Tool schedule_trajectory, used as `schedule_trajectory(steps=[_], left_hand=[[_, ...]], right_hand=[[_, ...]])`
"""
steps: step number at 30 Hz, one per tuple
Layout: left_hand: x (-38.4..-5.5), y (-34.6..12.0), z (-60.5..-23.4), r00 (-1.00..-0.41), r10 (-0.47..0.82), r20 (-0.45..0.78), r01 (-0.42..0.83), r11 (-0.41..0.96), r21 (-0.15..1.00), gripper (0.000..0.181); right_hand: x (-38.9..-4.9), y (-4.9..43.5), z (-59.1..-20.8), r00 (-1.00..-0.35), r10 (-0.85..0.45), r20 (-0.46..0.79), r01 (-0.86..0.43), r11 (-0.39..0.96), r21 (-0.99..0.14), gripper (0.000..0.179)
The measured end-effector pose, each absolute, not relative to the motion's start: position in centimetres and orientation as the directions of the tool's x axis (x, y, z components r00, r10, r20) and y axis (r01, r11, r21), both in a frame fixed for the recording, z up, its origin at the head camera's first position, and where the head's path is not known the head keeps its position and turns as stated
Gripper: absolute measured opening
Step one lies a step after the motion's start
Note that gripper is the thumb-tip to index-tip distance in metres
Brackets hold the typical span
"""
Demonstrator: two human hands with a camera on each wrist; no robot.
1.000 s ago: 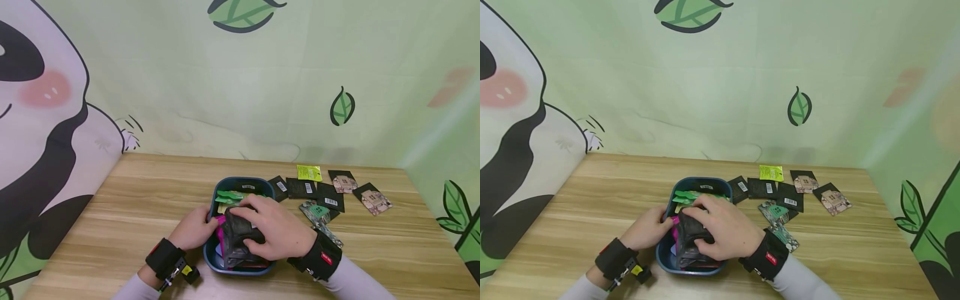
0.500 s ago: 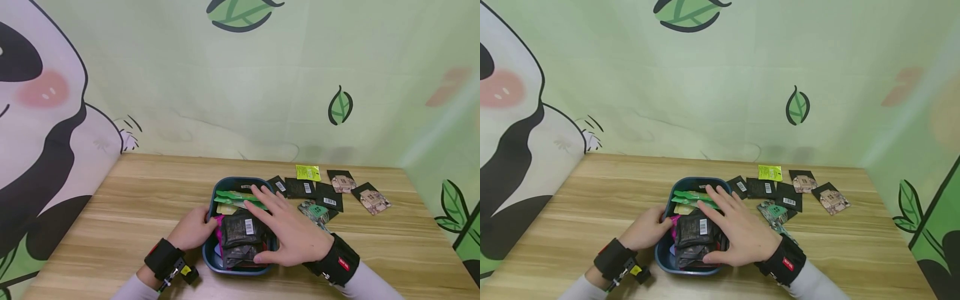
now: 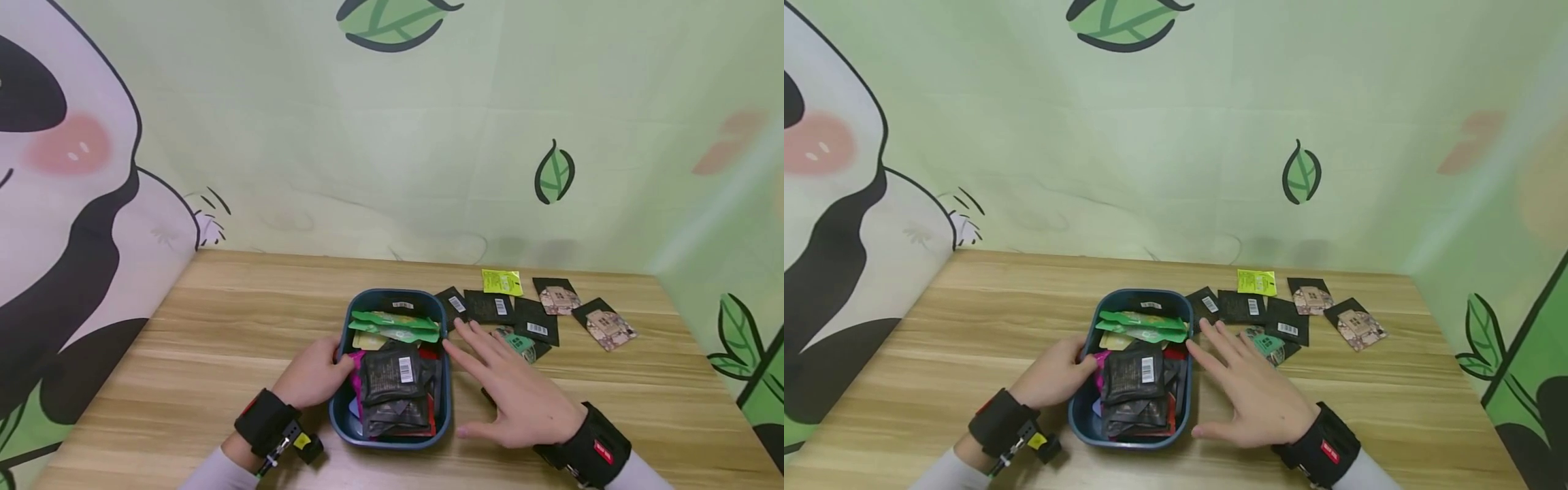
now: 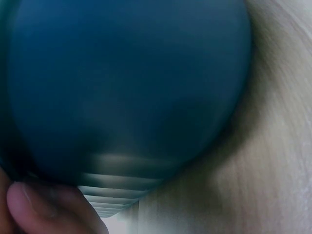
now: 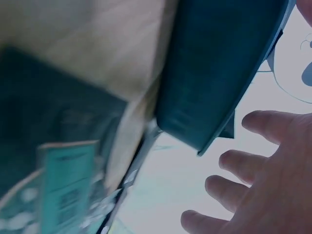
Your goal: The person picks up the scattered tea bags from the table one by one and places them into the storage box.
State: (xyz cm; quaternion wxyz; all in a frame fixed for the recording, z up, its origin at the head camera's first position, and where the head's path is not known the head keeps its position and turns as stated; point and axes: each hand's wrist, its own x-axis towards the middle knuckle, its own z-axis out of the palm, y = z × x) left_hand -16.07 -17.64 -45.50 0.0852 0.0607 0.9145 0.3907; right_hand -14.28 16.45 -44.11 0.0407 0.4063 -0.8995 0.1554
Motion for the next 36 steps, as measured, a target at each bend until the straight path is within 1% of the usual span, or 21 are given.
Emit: schedule_trajectory(steps=[3,10,18,23,29,36], left_hand=[[-16.1,-17.6,-45.5,-0.978,0.174,-0.114,0.036,0.681,0.731,0.015],[-16.1,-17.5,-45.4,-0.978,0.172,-0.114,0.036,0.686,0.726,0.015],[-16.1,-17.6,-45.5,-0.979,0.168,-0.117,0.031,0.687,0.726,0.017],[-16.1,-17.7,-45.6,-0.978,0.166,-0.128,0.018,0.676,0.737,0.018],[-16.1,-17.7,-45.6,-0.978,0.168,-0.120,0.024,0.671,0.741,0.018],[-16.2,-17.7,-45.8,-0.978,0.167,-0.123,0.021,0.671,0.741,0.021]], right_hand=[[-14.0,17.2,-44.6,-0.688,-0.701,0.190,-0.724,0.646,-0.240,0.104],[-13.2,19.4,-45.7,-0.741,-0.663,0.103,-0.665,0.704,-0.252,0.098],[-12.2,21.8,-46.6,-0.764,-0.642,0.059,-0.632,0.726,-0.271,0.092],[-11.8,22.8,-46.5,-0.794,-0.607,-0.014,-0.578,0.763,-0.290,0.088],[-11.3,23.6,-46.3,-0.806,-0.588,-0.072,-0.550,0.787,-0.278,0.084],[-11.1,23.8,-45.9,-0.807,-0.587,-0.070,-0.552,0.791,-0.264,0.076]])
